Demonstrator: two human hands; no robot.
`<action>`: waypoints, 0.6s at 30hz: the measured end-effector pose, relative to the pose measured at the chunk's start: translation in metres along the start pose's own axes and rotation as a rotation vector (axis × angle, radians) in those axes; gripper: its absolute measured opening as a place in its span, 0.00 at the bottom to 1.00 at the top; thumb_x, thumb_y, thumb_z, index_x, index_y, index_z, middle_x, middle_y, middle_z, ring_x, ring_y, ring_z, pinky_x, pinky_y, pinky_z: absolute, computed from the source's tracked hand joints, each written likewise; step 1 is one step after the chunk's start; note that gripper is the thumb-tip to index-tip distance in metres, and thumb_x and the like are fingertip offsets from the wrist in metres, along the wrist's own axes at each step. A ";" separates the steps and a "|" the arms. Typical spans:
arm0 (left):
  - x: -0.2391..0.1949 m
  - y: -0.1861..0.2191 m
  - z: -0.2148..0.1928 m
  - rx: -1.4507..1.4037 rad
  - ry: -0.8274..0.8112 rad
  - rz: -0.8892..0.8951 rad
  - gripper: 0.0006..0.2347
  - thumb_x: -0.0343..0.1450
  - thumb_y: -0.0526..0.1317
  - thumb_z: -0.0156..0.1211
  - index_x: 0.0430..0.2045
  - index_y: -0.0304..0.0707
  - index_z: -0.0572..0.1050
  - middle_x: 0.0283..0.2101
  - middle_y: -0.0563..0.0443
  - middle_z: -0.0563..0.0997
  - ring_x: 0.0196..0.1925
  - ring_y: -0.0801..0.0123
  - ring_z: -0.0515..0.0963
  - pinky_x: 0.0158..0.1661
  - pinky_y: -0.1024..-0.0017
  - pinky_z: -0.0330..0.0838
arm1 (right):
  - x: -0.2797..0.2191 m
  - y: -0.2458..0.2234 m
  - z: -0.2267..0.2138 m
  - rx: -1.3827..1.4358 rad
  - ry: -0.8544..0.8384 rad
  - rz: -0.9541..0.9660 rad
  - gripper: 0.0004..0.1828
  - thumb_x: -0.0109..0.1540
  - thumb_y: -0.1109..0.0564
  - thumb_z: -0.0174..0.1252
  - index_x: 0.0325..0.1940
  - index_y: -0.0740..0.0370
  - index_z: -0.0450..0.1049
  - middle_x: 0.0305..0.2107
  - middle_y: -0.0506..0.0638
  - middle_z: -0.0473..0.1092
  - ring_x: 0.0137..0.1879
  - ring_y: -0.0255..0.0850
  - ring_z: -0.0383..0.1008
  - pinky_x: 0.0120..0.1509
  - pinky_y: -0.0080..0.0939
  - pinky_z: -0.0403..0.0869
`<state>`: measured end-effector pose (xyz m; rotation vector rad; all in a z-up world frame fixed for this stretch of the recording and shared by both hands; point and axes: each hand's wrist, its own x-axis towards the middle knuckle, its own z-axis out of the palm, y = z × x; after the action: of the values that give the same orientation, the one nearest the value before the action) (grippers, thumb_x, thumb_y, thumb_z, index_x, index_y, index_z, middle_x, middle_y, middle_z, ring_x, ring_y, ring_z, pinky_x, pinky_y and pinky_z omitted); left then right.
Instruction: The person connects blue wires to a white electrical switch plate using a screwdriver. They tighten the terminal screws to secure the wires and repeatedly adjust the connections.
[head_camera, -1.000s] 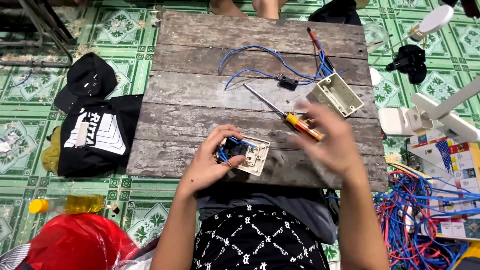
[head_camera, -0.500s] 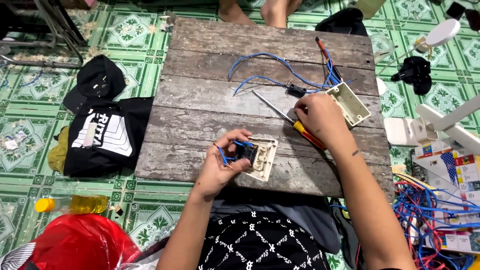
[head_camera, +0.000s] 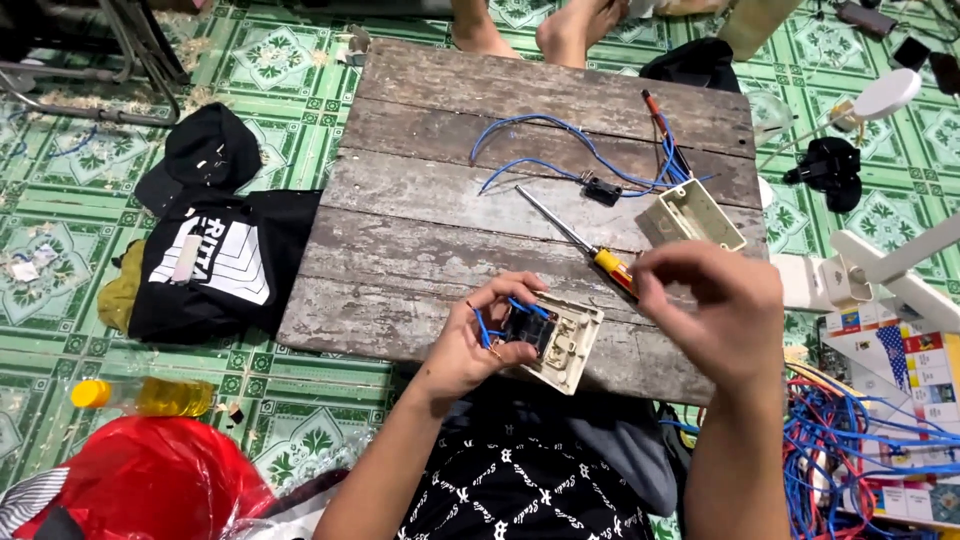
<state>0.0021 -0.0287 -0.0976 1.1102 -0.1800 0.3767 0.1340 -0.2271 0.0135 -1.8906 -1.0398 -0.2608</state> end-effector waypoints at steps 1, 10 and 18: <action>0.000 0.003 0.000 -0.001 -0.002 -0.003 0.22 0.60 0.32 0.77 0.45 0.33 0.73 0.57 0.39 0.71 0.64 0.59 0.71 0.66 0.60 0.61 | -0.001 -0.015 0.000 -0.001 0.002 0.003 0.08 0.55 0.65 0.70 0.35 0.54 0.83 0.25 0.46 0.79 0.29 0.38 0.79 0.40 0.34 0.76; 0.003 0.030 0.008 0.230 -0.011 0.104 0.23 0.59 0.35 0.80 0.45 0.36 0.75 0.55 0.42 0.72 0.62 0.60 0.71 0.65 0.61 0.62 | -0.028 -0.056 0.012 -0.078 0.055 -0.096 0.11 0.51 0.70 0.70 0.34 0.58 0.82 0.15 0.47 0.72 0.18 0.38 0.67 0.28 0.33 0.72; -0.004 0.012 0.003 0.122 -0.085 0.125 0.22 0.61 0.45 0.78 0.47 0.45 0.76 0.57 0.47 0.70 0.66 0.59 0.68 0.67 0.61 0.68 | -0.035 -0.095 0.004 -0.196 -0.053 -0.186 0.03 0.61 0.67 0.64 0.39 0.66 0.78 0.38 0.55 0.74 0.41 0.42 0.77 0.51 0.37 0.75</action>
<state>-0.0062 -0.0271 -0.0876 1.2394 -0.3057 0.4566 0.0397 -0.2234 0.0512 -1.9846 -1.2676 -0.4354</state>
